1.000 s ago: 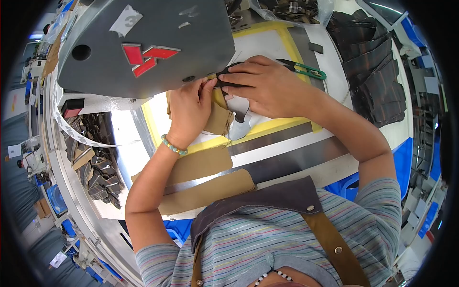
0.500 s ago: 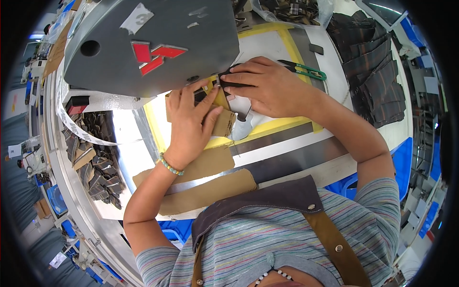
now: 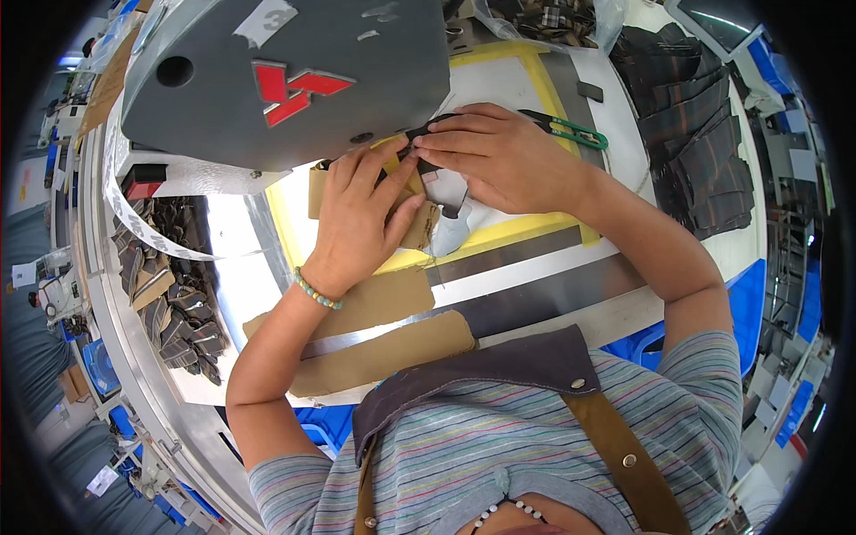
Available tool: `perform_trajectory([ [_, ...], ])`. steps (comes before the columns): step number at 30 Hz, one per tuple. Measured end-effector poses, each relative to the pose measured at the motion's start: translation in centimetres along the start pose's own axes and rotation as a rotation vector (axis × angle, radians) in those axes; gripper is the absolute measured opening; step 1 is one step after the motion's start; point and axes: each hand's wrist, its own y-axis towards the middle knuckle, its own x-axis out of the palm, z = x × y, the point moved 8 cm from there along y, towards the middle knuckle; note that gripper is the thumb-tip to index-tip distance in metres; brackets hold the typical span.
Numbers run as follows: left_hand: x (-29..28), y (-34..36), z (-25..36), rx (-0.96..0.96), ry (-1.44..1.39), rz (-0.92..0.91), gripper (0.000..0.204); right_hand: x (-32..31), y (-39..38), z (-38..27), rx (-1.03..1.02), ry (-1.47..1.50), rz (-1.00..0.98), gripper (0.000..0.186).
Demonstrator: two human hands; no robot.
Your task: Sewing strips of checkered fabric using an industrial sewing machine.
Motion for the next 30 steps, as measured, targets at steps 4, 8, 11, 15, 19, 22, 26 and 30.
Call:
perform_trajectory([
  [4,0.3,0.8,-0.5,0.018,-0.091,-0.034,0.050,0.0,0.1,0.2,0.022,-0.007,-0.055,0.060],
  [8,0.4,1.0,-1.0,0.027,-0.070,-0.073,0.059,-0.7,0.2,-0.2,-0.030,-0.055,0.018,0.046],
  [11,0.2,0.6,-0.6,0.036,0.088,-0.069,0.060,0.0,0.1,0.1,0.018,-0.025,-0.062,0.057],
  [15,0.1,0.1,-0.1,0.047,0.276,-0.023,0.055,0.1,0.2,0.1,0.013,-0.034,-0.060,0.055],
  [19,0.1,-1.1,-1.9,-0.096,0.277,-0.049,0.051,-0.3,0.3,-0.1,-0.001,-0.024,-0.044,0.055],
  [22,-0.3,-1.1,-1.7,-0.048,0.216,-0.017,0.054,-0.2,0.4,-0.1,-0.009,-0.016,-0.035,0.055],
  [26,-0.5,0.4,-0.5,0.050,0.120,-0.073,0.058,-0.2,0.3,0.0,-0.018,-0.008,-0.026,0.054],
  [30,-0.1,0.5,-1.1,0.018,0.075,-0.136,0.058,-2.1,0.7,0.4,0.030,-0.029,0.142,0.043],
])
